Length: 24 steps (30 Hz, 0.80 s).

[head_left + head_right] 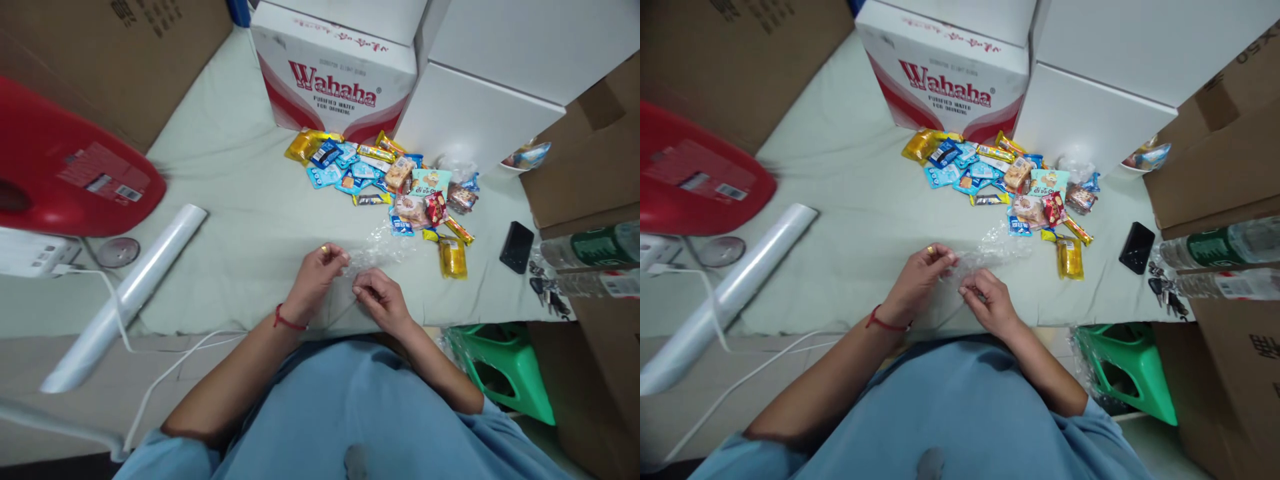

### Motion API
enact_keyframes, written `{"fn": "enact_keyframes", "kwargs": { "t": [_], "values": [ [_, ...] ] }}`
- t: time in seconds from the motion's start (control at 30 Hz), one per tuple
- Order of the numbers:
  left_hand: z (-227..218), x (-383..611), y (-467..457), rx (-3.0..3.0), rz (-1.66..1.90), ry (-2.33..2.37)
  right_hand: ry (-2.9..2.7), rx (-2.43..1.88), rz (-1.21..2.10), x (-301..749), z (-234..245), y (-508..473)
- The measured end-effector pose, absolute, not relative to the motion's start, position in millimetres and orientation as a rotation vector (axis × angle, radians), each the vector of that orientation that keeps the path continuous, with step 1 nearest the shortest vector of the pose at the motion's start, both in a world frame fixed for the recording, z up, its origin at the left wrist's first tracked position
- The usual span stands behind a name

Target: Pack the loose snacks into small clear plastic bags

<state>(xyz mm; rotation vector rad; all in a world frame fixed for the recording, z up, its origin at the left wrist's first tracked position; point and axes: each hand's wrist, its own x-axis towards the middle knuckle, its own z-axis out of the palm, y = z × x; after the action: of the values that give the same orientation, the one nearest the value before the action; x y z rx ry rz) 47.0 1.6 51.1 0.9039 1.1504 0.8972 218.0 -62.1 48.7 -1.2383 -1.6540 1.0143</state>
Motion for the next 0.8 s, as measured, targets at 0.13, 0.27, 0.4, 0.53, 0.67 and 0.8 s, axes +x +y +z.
{"fn": "enact_keyframes", "kwargs": {
  "t": [0.13,0.27,0.4,0.53,0.67,0.8],
  "values": [
    [44,44,2,0.600,1.099,1.048,-1.640,-1.297,1.158,232,45,-71],
    [44,41,-7,0.710,1.238,1.084,-1.272,-1.453,1.452,259,43,-68],
    [49,43,-20,1.078,1.268,1.125,-1.219,-1.418,1.478,268,57,-50],
    [43,45,-30,1.248,1.277,1.081,-1.428,-1.435,1.440,243,67,-31],
    [33,39,-31,1.282,1.223,1.095,-1.487,-1.477,1.362,219,57,-18],
    [32,30,-26,1.535,1.057,1.305,-1.418,-1.407,1.422,210,48,-16]
  ]
}}
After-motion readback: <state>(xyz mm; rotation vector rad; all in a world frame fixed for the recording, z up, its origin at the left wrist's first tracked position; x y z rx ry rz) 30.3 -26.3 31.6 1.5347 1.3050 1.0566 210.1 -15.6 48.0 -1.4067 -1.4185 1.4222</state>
